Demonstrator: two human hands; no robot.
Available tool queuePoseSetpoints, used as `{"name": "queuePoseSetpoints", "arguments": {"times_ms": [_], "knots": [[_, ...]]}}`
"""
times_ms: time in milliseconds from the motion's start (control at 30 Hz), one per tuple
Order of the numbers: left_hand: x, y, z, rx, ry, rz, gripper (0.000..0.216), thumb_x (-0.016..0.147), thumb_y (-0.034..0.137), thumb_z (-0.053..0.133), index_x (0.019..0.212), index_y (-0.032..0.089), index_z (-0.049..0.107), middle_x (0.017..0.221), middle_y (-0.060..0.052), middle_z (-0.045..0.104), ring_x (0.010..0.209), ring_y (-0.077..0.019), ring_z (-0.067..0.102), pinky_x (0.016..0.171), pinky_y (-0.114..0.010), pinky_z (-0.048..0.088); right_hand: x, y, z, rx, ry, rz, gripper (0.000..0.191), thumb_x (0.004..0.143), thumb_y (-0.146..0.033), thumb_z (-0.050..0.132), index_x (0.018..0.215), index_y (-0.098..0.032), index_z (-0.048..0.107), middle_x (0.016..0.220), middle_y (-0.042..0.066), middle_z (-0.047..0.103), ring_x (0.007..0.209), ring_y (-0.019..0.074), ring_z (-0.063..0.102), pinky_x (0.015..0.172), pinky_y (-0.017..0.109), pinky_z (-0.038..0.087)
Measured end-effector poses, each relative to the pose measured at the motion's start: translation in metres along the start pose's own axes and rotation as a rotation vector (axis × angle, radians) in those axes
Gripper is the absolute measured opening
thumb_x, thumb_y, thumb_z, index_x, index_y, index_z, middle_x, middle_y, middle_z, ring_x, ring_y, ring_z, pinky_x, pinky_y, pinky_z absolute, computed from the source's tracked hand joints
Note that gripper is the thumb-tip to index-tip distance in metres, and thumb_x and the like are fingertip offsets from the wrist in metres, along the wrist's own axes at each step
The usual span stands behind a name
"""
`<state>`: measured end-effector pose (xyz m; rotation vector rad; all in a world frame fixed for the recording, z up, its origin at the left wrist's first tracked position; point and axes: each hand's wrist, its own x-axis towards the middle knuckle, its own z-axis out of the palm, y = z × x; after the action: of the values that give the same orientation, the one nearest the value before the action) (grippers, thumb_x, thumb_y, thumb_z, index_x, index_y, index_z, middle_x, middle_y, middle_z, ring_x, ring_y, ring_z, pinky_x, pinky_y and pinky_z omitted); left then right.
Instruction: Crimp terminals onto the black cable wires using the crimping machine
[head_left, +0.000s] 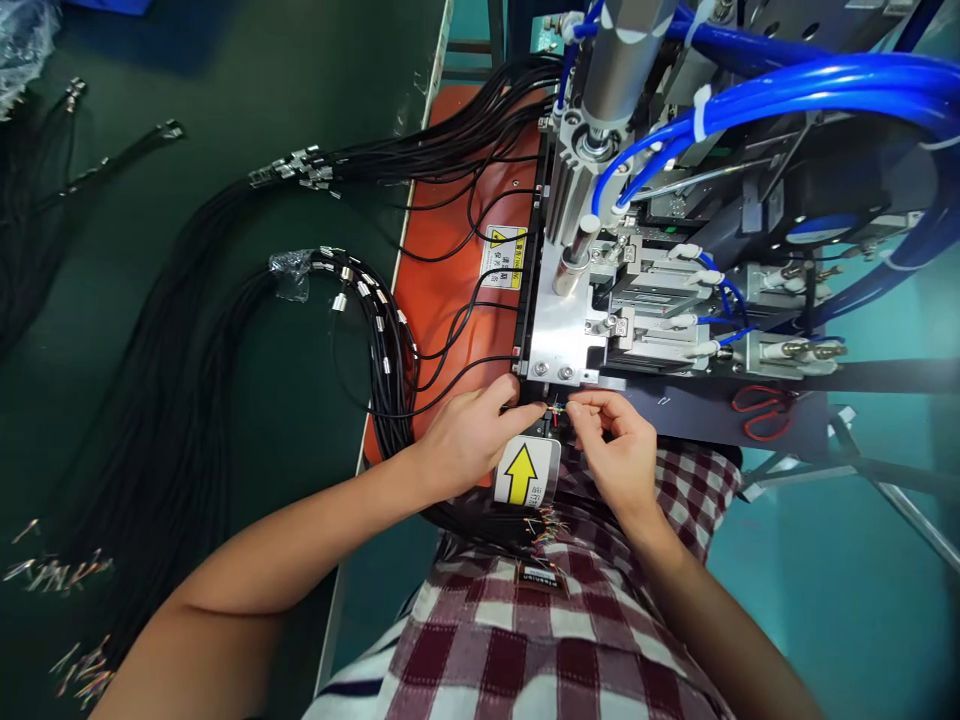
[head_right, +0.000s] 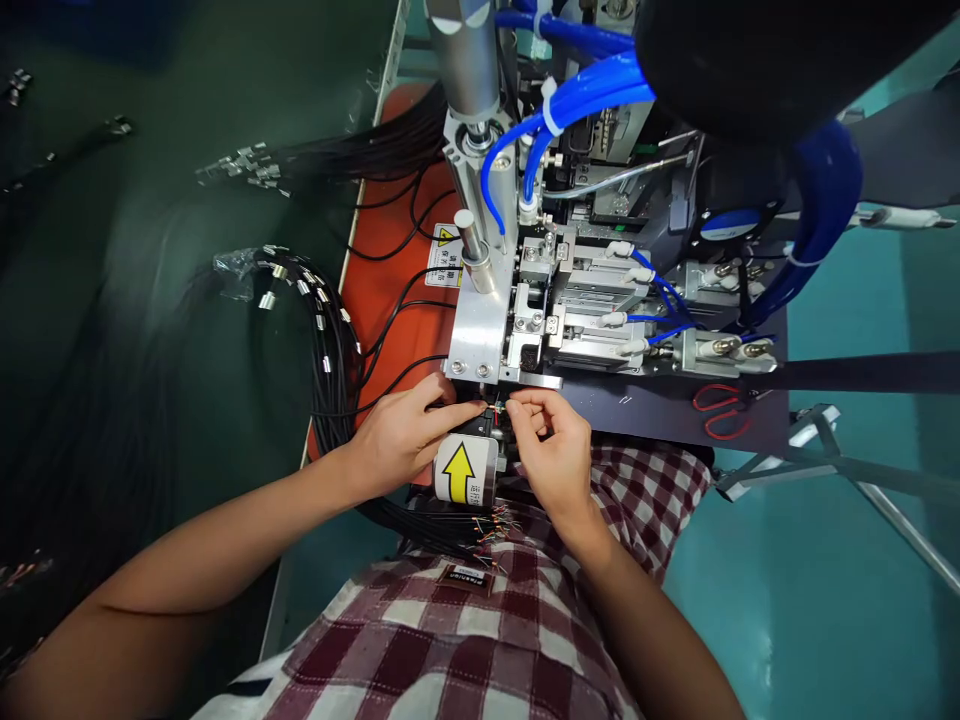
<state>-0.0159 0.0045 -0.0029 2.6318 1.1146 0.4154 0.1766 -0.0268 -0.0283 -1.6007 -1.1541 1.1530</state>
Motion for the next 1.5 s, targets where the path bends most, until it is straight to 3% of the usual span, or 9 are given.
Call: {"name": "queuePoseSetpoints", "arguments": {"times_ms": [267, 667, 767, 933, 1000, 1200, 1400, 1500], "knots": [[-0.001, 0.001, 0.001, -0.013, -0.01, -0.034, 0.033, 0.095, 0.022, 0.036, 0.114, 0.019, 0.063, 0.085, -0.006, 0.053, 0.07, -0.0146, 0.058, 0.058, -0.023, 0.049, -0.001, 0.001, 0.006, -0.116, 0.005, -0.18, 0.007, 0.086, -0.023, 0.057, 0.081, -0.019, 0.06, 0.071, 0.0, 0.057, 0.059, 0.0121, 0.049, 0.058, 0.026, 0.042], [0.0, 0.002, -0.001, -0.003, -0.021, -0.032, 0.034, 0.095, 0.021, 0.035, 0.113, 0.018, 0.063, 0.084, -0.006, 0.053, 0.065, -0.0137, 0.056, 0.057, -0.024, 0.049, -0.002, 0.001, 0.005, -0.134, -0.02, -0.187, 0.006, 0.088, -0.021, 0.055, 0.083, -0.019, 0.058, 0.073, 0.0, 0.056, 0.063, 0.0128, 0.05, 0.061, 0.026, 0.043], [0.0, 0.002, -0.001, 0.003, -0.018, -0.025, 0.033, 0.095, 0.022, 0.035, 0.114, 0.018, 0.063, 0.084, -0.005, 0.053, 0.065, -0.0135, 0.055, 0.057, -0.024, 0.049, -0.002, 0.001, 0.007, -0.112, -0.01, -0.148, 0.007, 0.087, -0.022, 0.056, 0.082, -0.019, 0.058, 0.071, -0.001, 0.055, 0.061, 0.0123, 0.049, 0.06, 0.026, 0.043], [0.0, 0.001, -0.001, 0.015, -0.028, -0.026, 0.034, 0.095, 0.022, 0.035, 0.114, 0.02, 0.063, 0.084, -0.005, 0.054, 0.066, -0.0129, 0.056, 0.057, -0.022, 0.05, -0.001, 0.003, 0.005, 0.07, -0.056, 0.126, 0.013, 0.084, -0.03, 0.058, 0.078, -0.019, 0.057, 0.054, -0.005, 0.046, 0.045, 0.0099, 0.041, 0.041, 0.022, 0.034], [0.0, 0.001, -0.001, 0.015, -0.016, -0.015, 0.033, 0.095, 0.021, 0.035, 0.113, 0.019, 0.063, 0.084, -0.005, 0.054, 0.067, -0.0133, 0.056, 0.057, -0.023, 0.05, -0.002, 0.002, 0.002, 0.083, -0.054, 0.164, 0.015, 0.084, -0.032, 0.059, 0.079, -0.019, 0.058, 0.052, -0.006, 0.044, 0.043, 0.0098, 0.04, 0.039, 0.022, 0.031], [0.001, 0.002, -0.001, -0.002, 0.02, -0.017, 0.033, 0.095, 0.02, 0.035, 0.11, 0.018, 0.065, 0.082, -0.005, 0.054, 0.065, -0.0133, 0.057, 0.057, -0.023, 0.051, -0.003, -0.009, 0.002, -0.121, -0.077, -0.033, 0.015, 0.088, -0.031, 0.056, 0.095, -0.02, 0.064, 0.059, -0.003, 0.05, 0.049, 0.011, 0.043, 0.047, 0.024, 0.036], [0.001, 0.002, -0.001, 0.013, 0.0, -0.022, 0.034, 0.095, 0.021, 0.034, 0.111, 0.019, 0.064, 0.082, -0.006, 0.054, 0.067, -0.0141, 0.058, 0.058, -0.023, 0.051, -0.001, -0.012, 0.006, -0.264, 0.018, -0.19, 0.007, 0.086, -0.024, 0.058, 0.081, -0.02, 0.061, 0.06, -0.003, 0.053, 0.052, 0.0113, 0.045, 0.052, 0.025, 0.038], [0.0, 0.002, -0.001, 0.016, -0.006, -0.023, 0.033, 0.095, 0.023, 0.035, 0.112, 0.019, 0.064, 0.082, -0.006, 0.055, 0.067, -0.014, 0.058, 0.058, -0.023, 0.051, -0.001, -0.009, 0.002, -0.306, -0.027, -0.169, 0.008, 0.087, -0.025, 0.055, 0.081, -0.02, 0.059, 0.062, -0.002, 0.054, 0.053, 0.0119, 0.046, 0.053, 0.025, 0.038]]}}
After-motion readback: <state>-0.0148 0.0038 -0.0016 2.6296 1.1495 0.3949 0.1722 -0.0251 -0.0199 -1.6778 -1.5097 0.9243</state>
